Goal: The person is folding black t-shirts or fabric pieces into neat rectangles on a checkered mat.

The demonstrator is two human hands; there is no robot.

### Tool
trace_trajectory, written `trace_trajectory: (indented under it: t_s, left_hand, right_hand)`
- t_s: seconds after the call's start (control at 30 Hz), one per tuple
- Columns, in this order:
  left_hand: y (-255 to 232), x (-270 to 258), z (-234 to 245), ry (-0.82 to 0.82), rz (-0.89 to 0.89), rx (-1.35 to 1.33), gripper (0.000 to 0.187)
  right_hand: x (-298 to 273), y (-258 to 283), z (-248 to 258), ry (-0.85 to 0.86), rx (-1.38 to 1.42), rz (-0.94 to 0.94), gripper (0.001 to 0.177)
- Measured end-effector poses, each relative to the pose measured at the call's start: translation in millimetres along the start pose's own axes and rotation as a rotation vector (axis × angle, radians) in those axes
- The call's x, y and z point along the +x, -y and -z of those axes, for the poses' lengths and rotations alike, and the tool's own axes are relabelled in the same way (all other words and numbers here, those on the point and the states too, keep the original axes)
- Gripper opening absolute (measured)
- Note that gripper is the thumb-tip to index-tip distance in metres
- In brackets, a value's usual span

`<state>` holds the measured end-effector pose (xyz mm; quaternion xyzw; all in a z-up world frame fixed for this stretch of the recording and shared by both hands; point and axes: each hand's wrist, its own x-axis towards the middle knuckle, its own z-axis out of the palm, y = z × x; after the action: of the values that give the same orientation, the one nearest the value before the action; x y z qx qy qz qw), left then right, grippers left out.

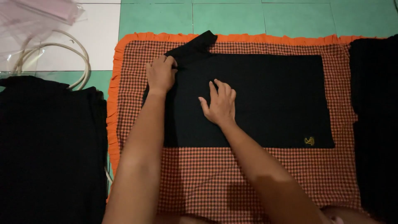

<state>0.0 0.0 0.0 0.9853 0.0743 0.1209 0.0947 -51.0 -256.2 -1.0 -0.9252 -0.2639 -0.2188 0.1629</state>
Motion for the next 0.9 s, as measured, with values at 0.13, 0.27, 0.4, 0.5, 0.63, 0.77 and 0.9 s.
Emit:
trace_trajectory:
  t_s: [0.13, 0.27, 0.4, 0.5, 0.63, 0.77, 0.9]
  left_hand:
    - [5.4, -9.1, 17.3, 0.042, 0.066, -0.117, 0.016]
    - [13.1, -32.4, 47.7, 0.081, 0.027, -0.364, 0.016]
    - [21.4, -60.2, 53.3, 0.088, 0.007, -0.487, 0.019]
    - [22.2, -85.1, 77.6, 0.161, 0.05, -0.445, 0.018]
    - [28.6, -124.0, 100.6, 0.168, -0.006, -0.369, 0.02]
    - [29.1, -166.4, 121.8, 0.2, -0.119, -0.239, 0.011]
    - [29.6, -209.2, 112.8, 0.23, -0.16, -0.157, 0.007]
  right_hand:
    - [0.7, -5.7, 11.9, 0.022, 0.111, -0.005, 0.053]
    - [0.9, -19.7, 10.9, -0.035, 0.426, -0.085, 0.034]
    - [1.3, -23.9, 18.0, -0.057, 0.607, -0.076, 0.025]
    - [3.6, -29.2, 28.6, -0.034, 0.55, 0.023, 0.017]
    - [-8.9, -23.1, 55.8, 0.021, 0.341, 0.249, 0.013]
    - [-35.7, -9.9, 79.4, 0.18, 0.229, 0.475, 0.017]
    - [-64.4, -2.0, 88.2, 0.261, 0.23, 0.606, 0.021]
